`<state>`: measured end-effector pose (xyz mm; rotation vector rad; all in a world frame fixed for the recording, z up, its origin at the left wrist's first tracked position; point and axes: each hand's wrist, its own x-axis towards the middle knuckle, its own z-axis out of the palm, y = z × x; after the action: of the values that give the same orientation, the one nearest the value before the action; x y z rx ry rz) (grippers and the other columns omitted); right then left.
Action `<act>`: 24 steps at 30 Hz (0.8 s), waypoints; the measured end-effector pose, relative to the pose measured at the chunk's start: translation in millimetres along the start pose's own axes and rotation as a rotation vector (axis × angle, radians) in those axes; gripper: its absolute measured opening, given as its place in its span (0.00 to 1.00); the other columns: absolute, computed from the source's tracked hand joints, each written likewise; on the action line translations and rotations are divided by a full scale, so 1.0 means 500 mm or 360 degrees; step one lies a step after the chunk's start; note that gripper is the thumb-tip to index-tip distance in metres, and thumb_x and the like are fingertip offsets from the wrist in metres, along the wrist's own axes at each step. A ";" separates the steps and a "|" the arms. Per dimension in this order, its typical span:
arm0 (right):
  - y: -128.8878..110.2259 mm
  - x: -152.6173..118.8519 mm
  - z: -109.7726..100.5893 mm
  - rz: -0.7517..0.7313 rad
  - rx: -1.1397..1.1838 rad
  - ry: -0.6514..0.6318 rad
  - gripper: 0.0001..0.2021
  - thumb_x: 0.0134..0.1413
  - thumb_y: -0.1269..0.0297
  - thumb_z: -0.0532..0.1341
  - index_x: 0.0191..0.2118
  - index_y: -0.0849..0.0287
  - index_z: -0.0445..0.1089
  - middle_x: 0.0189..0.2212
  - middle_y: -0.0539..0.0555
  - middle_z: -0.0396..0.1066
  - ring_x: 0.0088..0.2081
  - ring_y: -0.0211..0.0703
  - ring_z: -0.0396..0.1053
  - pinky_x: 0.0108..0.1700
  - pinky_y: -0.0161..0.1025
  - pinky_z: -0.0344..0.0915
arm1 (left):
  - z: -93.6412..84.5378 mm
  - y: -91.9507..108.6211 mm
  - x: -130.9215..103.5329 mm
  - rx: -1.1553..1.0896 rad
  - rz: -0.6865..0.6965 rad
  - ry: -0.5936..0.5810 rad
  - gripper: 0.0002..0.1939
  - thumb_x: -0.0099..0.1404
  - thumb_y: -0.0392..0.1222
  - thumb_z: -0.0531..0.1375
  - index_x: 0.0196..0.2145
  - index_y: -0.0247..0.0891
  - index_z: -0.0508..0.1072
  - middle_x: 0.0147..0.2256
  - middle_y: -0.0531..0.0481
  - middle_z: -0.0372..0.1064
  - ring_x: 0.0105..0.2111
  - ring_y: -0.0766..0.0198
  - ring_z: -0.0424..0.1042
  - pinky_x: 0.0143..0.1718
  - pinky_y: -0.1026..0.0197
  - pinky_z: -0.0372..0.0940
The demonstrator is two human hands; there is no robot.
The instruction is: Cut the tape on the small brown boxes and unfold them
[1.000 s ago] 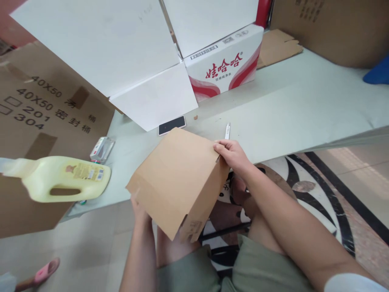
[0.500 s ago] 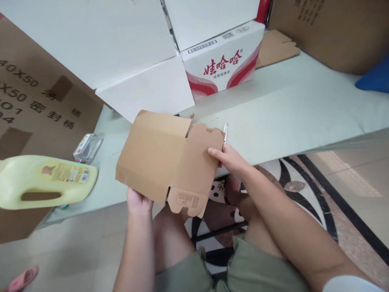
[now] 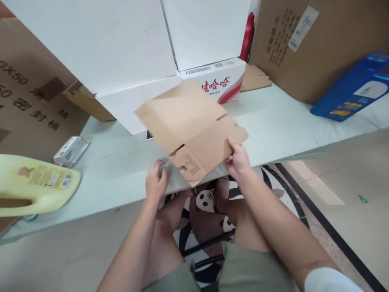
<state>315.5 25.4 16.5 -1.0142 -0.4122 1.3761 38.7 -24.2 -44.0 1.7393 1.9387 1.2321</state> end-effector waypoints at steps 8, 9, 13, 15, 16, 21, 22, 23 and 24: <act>-0.186 0.031 -0.250 -0.0598 -0.0249 0.0830 0.14 0.48 0.65 0.68 0.30 0.50 0.59 0.20 0.41 0.58 0.14 0.27 0.49 0.13 0.29 0.47 | 0.038 -0.005 -0.013 0.0294 0.0085 -0.0053 0.14 0.58 0.42 0.60 0.42 0.41 0.77 0.52 0.36 0.73 0.59 0.39 0.65 0.64 0.38 0.53; -0.215 0.053 -0.267 -0.0679 -0.0332 0.0891 0.14 0.49 0.65 0.67 0.29 0.50 0.58 0.23 0.42 0.61 0.15 0.28 0.50 0.13 0.30 0.48 | 0.038 -0.006 -0.014 0.0281 0.0080 -0.0048 0.14 0.58 0.42 0.60 0.42 0.41 0.77 0.52 0.36 0.73 0.59 0.39 0.65 0.64 0.39 0.53; -0.320 0.194 -0.251 -0.0987 -0.0938 0.0898 0.06 0.59 0.61 0.60 0.33 0.47 0.61 0.38 0.50 0.70 0.21 0.33 0.58 0.18 0.36 0.54 | 0.038 -0.007 -0.012 0.0291 0.0075 -0.0046 0.14 0.58 0.42 0.61 0.42 0.41 0.77 0.52 0.37 0.73 0.59 0.39 0.65 0.64 0.38 0.53; -0.345 0.268 -0.213 -0.0830 -0.1389 0.0627 0.08 0.62 0.62 0.56 0.46 0.51 0.64 0.49 0.61 0.69 0.28 0.36 0.68 0.25 0.39 0.64 | 0.038 -0.007 -0.011 0.0313 0.0085 -0.0046 0.14 0.58 0.42 0.60 0.43 0.41 0.77 0.52 0.37 0.73 0.58 0.38 0.65 0.63 0.38 0.53; -0.344 0.296 -0.194 -0.0723 -0.1520 0.0504 0.13 0.62 0.63 0.56 0.51 0.56 0.64 0.52 0.67 0.68 0.32 0.39 0.72 0.29 0.41 0.68 | 0.038 -0.007 -0.011 0.0342 0.0090 -0.0054 0.15 0.58 0.42 0.60 0.43 0.41 0.77 0.52 0.36 0.73 0.58 0.38 0.65 0.63 0.37 0.54; -0.198 0.302 -0.171 -0.0476 -0.1969 0.0139 0.22 0.56 0.63 0.61 0.55 0.65 0.67 0.54 0.73 0.70 0.52 0.57 0.72 0.54 0.55 0.67 | 0.037 -0.009 -0.010 0.0524 0.0116 -0.0134 0.17 0.62 0.42 0.57 0.46 0.38 0.76 0.53 0.33 0.72 0.58 0.36 0.65 0.60 0.36 0.56; -0.157 0.284 -0.180 -0.0486 -0.2053 0.0063 0.23 0.53 0.63 0.63 0.55 0.65 0.69 0.56 0.71 0.69 0.57 0.60 0.69 0.60 0.57 0.62 | 0.037 -0.009 -0.010 0.0546 0.0122 -0.0145 0.17 0.62 0.42 0.57 0.46 0.38 0.76 0.53 0.33 0.72 0.58 0.36 0.65 0.60 0.36 0.56; -0.121 0.266 -0.190 -0.0536 -0.2165 -0.0015 0.24 0.53 0.62 0.63 0.55 0.64 0.69 0.60 0.70 0.67 0.62 0.62 0.63 0.64 0.58 0.56 | 0.037 -0.010 -0.011 0.0562 0.0128 -0.0153 0.17 0.62 0.42 0.57 0.47 0.38 0.76 0.53 0.33 0.72 0.59 0.37 0.65 0.61 0.36 0.56; -0.091 0.249 -0.200 -0.0624 -0.2341 -0.0085 0.24 0.54 0.61 0.62 0.57 0.64 0.69 0.63 0.69 0.63 0.66 0.63 0.58 0.67 0.59 0.51 | 0.037 -0.011 -0.011 0.0571 0.0134 -0.0156 0.17 0.62 0.41 0.57 0.47 0.38 0.76 0.53 0.34 0.72 0.59 0.37 0.65 0.61 0.37 0.56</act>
<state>445.7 111.9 -39.8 -1.8882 -1.6903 0.5756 48.8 -21.1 -60.7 2.0260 2.1489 0.8406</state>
